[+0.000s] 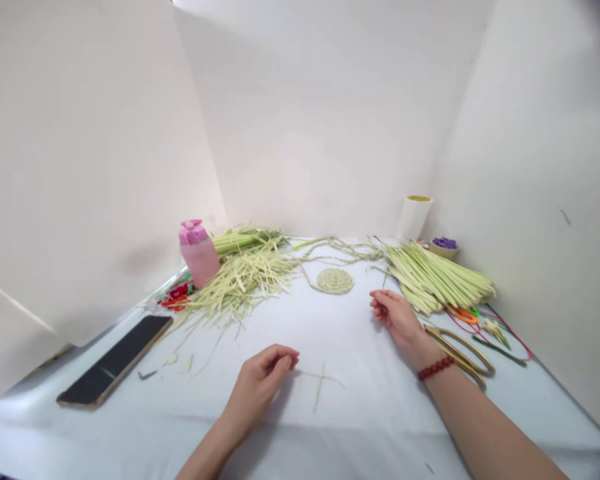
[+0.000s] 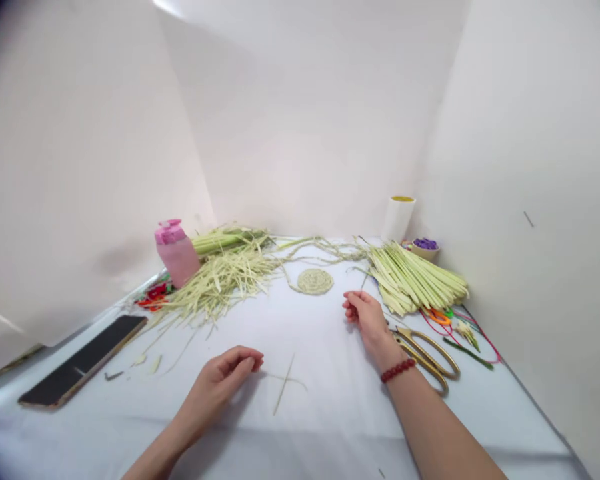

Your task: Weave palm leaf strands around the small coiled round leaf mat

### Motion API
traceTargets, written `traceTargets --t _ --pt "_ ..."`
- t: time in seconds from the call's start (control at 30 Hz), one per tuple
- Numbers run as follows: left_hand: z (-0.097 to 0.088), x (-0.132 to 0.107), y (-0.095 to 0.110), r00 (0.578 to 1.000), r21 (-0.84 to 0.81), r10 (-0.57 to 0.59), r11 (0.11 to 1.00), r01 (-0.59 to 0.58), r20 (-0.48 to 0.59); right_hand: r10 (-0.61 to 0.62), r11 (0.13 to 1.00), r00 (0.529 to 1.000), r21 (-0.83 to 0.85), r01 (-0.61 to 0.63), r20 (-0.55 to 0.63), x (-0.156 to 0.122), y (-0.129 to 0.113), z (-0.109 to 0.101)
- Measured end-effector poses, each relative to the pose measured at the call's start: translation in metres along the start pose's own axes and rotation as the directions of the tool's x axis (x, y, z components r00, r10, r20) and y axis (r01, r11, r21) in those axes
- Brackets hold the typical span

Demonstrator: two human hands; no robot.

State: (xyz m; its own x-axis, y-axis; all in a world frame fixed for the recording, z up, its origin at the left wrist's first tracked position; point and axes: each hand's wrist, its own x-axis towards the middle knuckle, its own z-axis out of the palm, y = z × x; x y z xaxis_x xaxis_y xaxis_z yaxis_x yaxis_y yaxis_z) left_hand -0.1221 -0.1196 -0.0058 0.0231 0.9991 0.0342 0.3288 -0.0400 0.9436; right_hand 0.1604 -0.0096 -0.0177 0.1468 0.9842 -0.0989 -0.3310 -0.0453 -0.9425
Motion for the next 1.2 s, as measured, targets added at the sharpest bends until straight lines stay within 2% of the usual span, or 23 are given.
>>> traceTargets --t 0.1,0.2,0.33,0.47,0.53,0.6,0.67,0.77,0.83,0.97,1.1,1.2 --pt "0.019 -0.005 0.005 0.993 0.291 0.109 0.949 -0.119 0.048 -0.014 0.999 0.999 -0.036 0.013 -0.030 0.000 -0.004 0.000" --pt "0.028 -0.004 0.014 0.972 0.500 0.168 0.835 -0.229 0.165 -0.001 0.998 1.000 -0.067 0.000 -0.019 0.001 -0.004 -0.001" --pt "0.034 -0.003 0.018 0.932 0.588 0.177 0.734 -0.340 0.317 0.002 0.995 1.000 -0.098 -0.002 -0.003 0.002 -0.001 -0.001" --pt "0.035 0.012 0.023 0.911 0.555 0.167 0.747 -0.366 0.377 -0.002 0.993 1.000 -0.119 0.003 0.008 0.000 0.000 0.004" --pt "0.032 0.029 0.030 0.932 0.498 0.190 0.803 -0.328 0.307 -0.007 0.992 1.000 -0.129 0.008 0.010 -0.002 -0.001 0.007" --pt "0.025 0.050 0.039 0.956 0.441 0.239 0.849 -0.290 0.169 -0.019 0.989 1.000 -0.149 0.020 0.009 -0.004 -0.002 0.011" --pt "0.015 0.073 0.045 0.953 0.475 0.289 0.828 -0.298 0.094 -0.025 0.985 1.000 -0.169 0.027 0.013 -0.006 0.000 0.014" --pt "-0.003 0.099 0.046 0.958 0.623 0.262 0.732 -0.276 0.117 0.006 0.985 1.000 -0.174 -0.003 0.014 -0.008 0.005 0.017" --pt "-0.011 0.110 0.045 0.966 0.677 0.247 0.699 -0.230 0.074 0.022 0.983 1.000 -0.185 -0.020 0.011 -0.009 0.008 0.018" --pt "-0.010 0.127 0.046 0.961 0.647 0.263 0.748 -0.145 -0.089 0.084 0.967 0.991 -0.247 -0.056 0.101 -0.015 0.006 0.020" --pt "-0.006 0.149 0.025 0.894 0.584 0.355 0.800 -0.138 -0.275 0.137 0.956 0.983 -0.277 -0.099 0.122 -0.020 0.002 0.018" --pt "-0.012 0.158 0.001 0.883 0.614 0.350 0.784 -0.092 -0.313 0.202 0.952 0.973 -0.257 -0.168 0.114 -0.026 0.002 0.015"
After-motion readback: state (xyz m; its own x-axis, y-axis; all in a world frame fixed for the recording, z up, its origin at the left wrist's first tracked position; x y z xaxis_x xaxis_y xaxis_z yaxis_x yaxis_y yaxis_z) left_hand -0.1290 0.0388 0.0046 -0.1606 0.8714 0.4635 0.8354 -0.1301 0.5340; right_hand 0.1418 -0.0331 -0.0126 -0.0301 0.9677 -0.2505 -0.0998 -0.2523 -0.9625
